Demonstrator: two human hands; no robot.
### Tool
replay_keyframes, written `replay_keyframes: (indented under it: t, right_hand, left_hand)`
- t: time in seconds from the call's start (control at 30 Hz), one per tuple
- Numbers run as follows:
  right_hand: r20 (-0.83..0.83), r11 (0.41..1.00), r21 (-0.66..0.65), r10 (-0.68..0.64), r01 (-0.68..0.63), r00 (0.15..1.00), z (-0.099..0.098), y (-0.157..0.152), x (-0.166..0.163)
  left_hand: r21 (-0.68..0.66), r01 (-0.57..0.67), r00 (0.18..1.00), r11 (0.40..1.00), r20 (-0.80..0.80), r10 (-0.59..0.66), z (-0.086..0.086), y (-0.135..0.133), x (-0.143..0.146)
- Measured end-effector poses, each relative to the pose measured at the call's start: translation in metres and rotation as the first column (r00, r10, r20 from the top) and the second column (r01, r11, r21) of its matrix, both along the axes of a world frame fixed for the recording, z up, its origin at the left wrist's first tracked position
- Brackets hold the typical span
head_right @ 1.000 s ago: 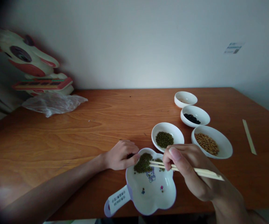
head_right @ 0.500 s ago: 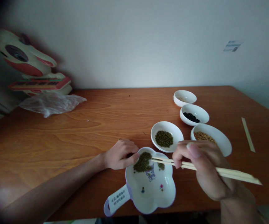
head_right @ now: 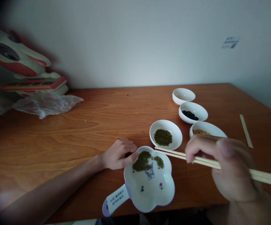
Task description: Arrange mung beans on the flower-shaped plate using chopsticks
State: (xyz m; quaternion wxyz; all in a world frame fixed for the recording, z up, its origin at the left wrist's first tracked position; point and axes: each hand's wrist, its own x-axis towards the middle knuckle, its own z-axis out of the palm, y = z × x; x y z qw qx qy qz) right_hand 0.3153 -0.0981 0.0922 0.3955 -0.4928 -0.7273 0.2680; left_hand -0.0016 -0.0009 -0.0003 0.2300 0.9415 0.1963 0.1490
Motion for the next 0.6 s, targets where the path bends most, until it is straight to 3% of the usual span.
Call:
replay_keyframes:
  t: [0.1, 0.23, 0.6]
  right_hand:
    - [-0.02, 0.989, -0.112, 0.097, -0.098, 0.995, 0.007, 0.005, -0.03]
    - [0.004, 0.963, -0.225, 0.153, -0.148, 0.988, 0.004, 0.011, -0.045]
    - [0.072, 0.946, -0.273, 0.198, -0.172, 0.977, -0.001, 0.014, -0.046]
  left_hand:
    - [0.003, -0.007, 1.0, 1.0, -0.003, 0.007, 0.0, 0.0, 0.0]
    - [-0.002, -0.011, 1.0, 1.0, -0.004, 0.011, 0.0, 0.001, 0.001]
    - [-0.006, -0.01, 1.0, 1.0, 0.005, 0.01, 0.001, 0.0, 0.0]
